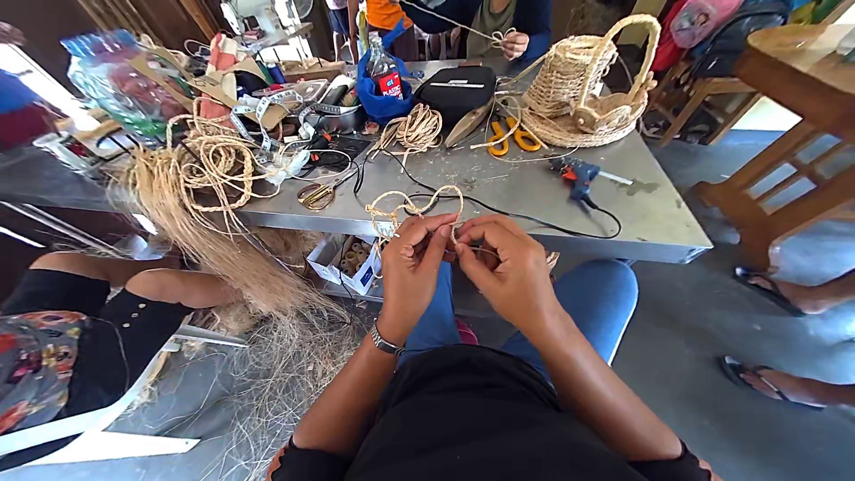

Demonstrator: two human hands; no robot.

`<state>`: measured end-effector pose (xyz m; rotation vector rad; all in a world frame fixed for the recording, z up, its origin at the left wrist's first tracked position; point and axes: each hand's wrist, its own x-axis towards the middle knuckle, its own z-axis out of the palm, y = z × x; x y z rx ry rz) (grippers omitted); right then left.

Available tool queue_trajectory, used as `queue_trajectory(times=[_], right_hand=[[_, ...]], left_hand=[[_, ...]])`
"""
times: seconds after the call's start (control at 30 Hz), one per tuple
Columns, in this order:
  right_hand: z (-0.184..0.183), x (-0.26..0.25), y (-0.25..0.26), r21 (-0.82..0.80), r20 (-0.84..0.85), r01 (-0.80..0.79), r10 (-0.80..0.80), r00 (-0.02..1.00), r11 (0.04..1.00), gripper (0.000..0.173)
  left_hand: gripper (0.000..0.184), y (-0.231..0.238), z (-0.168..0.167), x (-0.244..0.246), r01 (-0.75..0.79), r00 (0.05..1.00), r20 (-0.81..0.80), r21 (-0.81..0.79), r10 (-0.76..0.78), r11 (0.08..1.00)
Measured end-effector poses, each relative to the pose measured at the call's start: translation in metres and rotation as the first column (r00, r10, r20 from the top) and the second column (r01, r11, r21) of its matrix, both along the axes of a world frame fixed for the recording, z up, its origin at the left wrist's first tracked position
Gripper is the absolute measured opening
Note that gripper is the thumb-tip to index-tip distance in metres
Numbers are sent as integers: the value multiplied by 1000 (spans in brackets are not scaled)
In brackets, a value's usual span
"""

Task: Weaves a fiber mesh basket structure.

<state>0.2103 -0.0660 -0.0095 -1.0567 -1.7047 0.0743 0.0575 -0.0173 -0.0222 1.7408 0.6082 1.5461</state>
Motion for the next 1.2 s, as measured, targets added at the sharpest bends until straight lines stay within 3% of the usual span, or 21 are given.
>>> queue_trajectory(times=[0.27, 0.37, 0.53, 0.67, 0.77, 0.83, 0.93, 1.03, 1.1, 1.2], right_hand=[[8, -1, -6, -19, 99, 15, -13, 995, 1000, 8], [7, 5, -10, -62, 128, 5, 3, 992, 998, 15], [14, 25, -27, -129, 275, 40, -3, 961, 991, 22], [34, 36, -28, 12, 411, 175, -164, 897, 985, 20], [46, 39, -10, 183, 309, 213, -261, 914, 960, 17], [47, 35, 4, 228, 216, 189, -239, 947, 955, 14], [31, 22, 16, 147, 2, 10, -10, 1000, 989, 13], [17, 13, 17, 7, -219, -224, 220, 951, 975, 14], [12, 11, 17, 0, -238, -280, 272, 932, 960, 14], [9, 7, 17, 56, -196, -225, 232, 953, 973, 12]], left_hand=[[14, 0, 5, -1, 154, 983, 137, -260, -122, 953], [13, 3, 3, -2, 151, 978, 172, -205, -116, 967], [15, 7, 0, -8, 15, 992, 123, -122, 0, 992], [14, 4, 2, -6, 7, 998, 64, -115, 0, 993], [13, 0, 0, -1, 109, 993, 56, -186, -100, 977], [11, -2, 2, 2, 190, 981, 95, -249, -171, 950], [8, -4, 3, 3, 249, 966, 149, -320, -211, 914], [6, -3, 1, 0, 264, 959, 185, -325, -212, 908], [6, -4, 1, -1, 261, 960, 187, -336, -208, 905], [6, -7, -1, 0, 266, 957, 203, -331, -207, 906]])
